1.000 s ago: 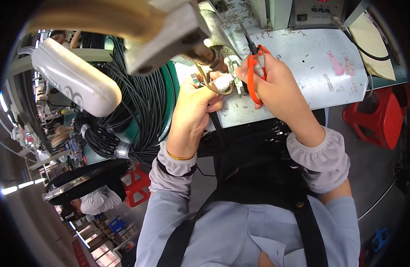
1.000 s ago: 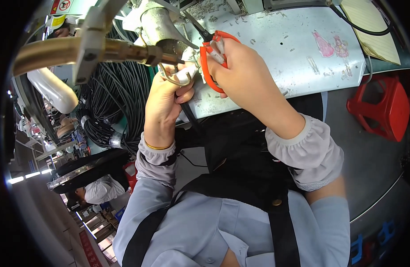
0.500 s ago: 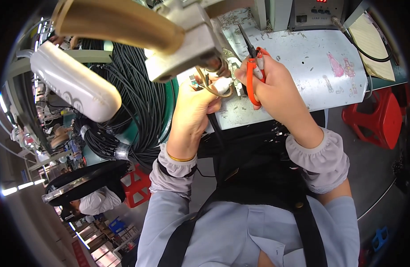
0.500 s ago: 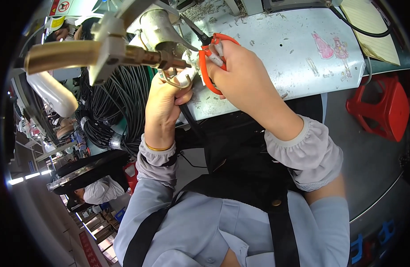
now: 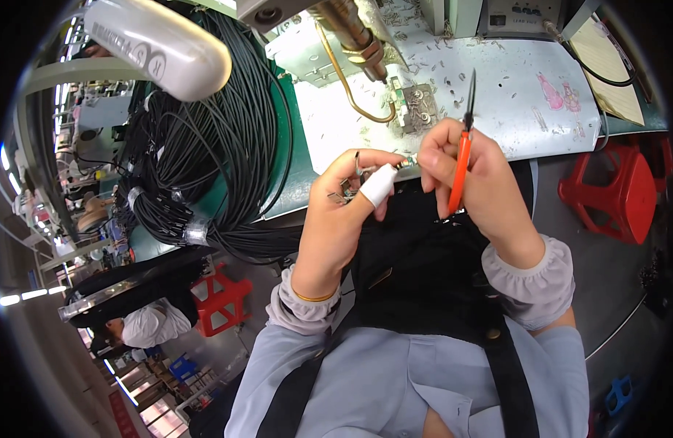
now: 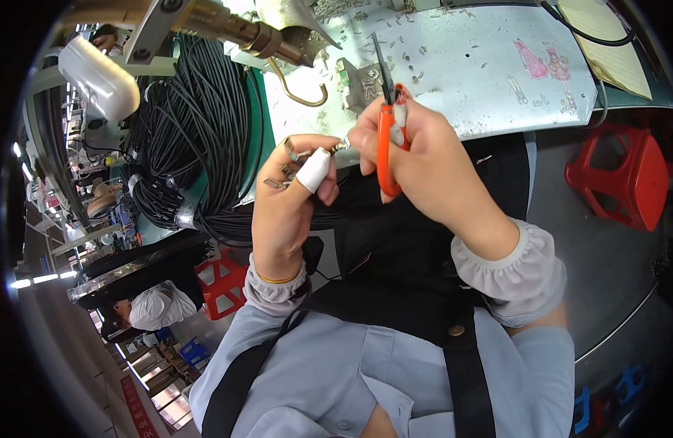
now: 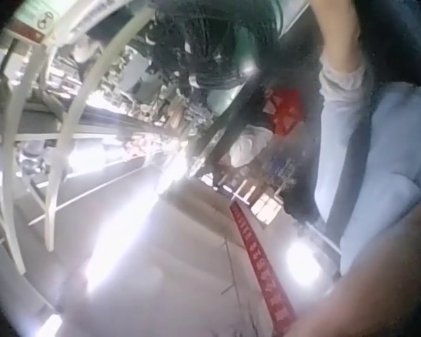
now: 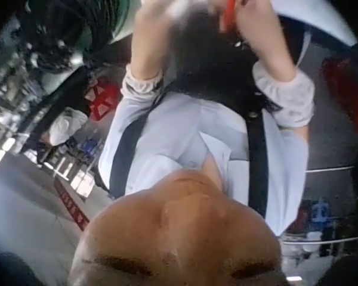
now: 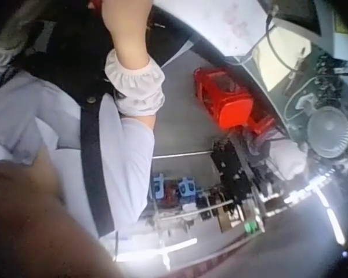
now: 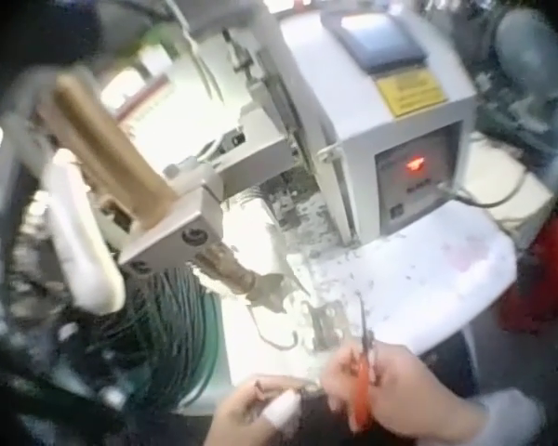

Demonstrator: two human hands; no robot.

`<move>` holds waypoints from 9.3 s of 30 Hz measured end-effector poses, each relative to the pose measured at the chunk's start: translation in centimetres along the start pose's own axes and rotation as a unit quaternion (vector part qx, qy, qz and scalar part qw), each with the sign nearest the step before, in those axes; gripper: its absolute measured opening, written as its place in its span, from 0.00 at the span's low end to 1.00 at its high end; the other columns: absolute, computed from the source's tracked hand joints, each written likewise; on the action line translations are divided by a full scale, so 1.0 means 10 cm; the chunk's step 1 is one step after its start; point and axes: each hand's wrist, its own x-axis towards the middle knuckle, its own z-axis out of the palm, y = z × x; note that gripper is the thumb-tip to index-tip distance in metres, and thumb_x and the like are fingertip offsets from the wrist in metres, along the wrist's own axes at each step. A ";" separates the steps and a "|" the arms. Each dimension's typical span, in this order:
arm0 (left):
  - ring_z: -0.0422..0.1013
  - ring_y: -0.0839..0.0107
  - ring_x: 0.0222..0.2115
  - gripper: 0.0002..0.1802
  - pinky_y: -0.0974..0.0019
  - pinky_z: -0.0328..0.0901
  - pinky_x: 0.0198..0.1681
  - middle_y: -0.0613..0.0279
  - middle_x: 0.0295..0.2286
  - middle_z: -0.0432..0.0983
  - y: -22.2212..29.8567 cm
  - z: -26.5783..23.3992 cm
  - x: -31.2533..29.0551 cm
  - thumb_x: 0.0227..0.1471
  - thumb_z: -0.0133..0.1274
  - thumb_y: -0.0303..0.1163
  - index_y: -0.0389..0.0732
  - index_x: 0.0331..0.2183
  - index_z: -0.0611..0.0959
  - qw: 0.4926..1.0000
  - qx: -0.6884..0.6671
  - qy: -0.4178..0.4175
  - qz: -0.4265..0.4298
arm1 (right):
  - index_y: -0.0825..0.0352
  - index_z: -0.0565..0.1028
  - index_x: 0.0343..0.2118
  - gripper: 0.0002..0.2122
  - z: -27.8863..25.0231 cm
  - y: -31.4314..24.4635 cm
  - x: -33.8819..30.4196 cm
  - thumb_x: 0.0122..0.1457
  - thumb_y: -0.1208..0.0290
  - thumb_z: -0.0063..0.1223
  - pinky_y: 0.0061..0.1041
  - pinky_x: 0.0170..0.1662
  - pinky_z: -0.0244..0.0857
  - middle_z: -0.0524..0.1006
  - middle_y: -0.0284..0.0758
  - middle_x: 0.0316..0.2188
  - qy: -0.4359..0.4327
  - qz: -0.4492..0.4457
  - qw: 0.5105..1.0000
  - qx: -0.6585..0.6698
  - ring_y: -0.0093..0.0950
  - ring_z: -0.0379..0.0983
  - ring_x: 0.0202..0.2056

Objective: The person gathers a bundle of cables, separates them one at a time, and trims the wire ends using shears before placing each into a machine for processing.

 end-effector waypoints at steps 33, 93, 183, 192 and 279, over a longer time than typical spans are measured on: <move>0.67 0.67 0.27 0.14 0.73 0.61 0.32 0.56 0.25 0.68 -0.13 0.16 -0.17 0.42 0.46 0.16 0.35 0.36 0.72 0.954 0.262 -0.053 0.136 | 0.70 0.69 0.24 0.04 -0.01 0.07 -0.16 0.49 0.77 0.51 0.17 0.17 0.54 0.69 0.29 0.13 0.145 -0.258 0.848 -0.439 0.17 0.61 0.13; 0.62 0.87 0.19 0.08 0.85 0.53 0.20 0.66 0.23 0.70 -0.07 0.16 -0.20 0.43 0.50 0.17 0.32 0.30 0.74 0.985 0.111 0.071 0.115 | 0.68 0.66 0.17 0.09 0.01 0.48 -0.28 0.47 0.73 0.52 0.21 0.13 0.51 0.62 0.33 0.06 -0.009 -0.029 0.938 -0.346 0.18 0.62 0.10; 0.64 0.82 0.21 0.07 0.81 0.58 0.23 0.67 0.23 0.68 -0.31 0.03 -0.30 0.46 0.48 0.20 0.36 0.31 0.72 0.996 -0.008 0.022 0.082 | 0.68 0.68 0.19 0.09 0.04 0.16 -0.17 0.50 0.68 0.49 0.15 0.13 0.54 0.66 0.31 0.12 -0.114 0.176 0.976 0.060 0.17 0.60 0.10; 0.51 0.89 0.13 0.06 0.83 0.43 0.14 0.69 0.21 0.66 -0.21 -0.10 -0.30 0.46 0.48 0.21 0.37 0.31 0.72 0.961 -0.244 -0.073 -0.108 | 0.61 0.74 0.29 0.07 -0.10 0.29 -0.05 0.46 0.68 0.51 0.17 0.15 0.53 0.63 0.29 0.12 -0.048 -0.426 0.780 -0.456 0.21 0.61 0.13; 0.48 0.87 0.11 0.07 0.84 0.41 0.10 0.71 0.14 0.57 0.16 -0.41 0.91 0.41 0.50 0.24 0.34 0.27 0.71 0.930 -0.187 -0.144 -0.282 | 0.69 0.66 0.27 0.06 -0.06 0.00 0.54 0.53 0.71 0.46 0.15 0.14 0.53 0.62 0.26 0.11 0.093 -0.027 0.989 -0.109 0.14 0.56 0.10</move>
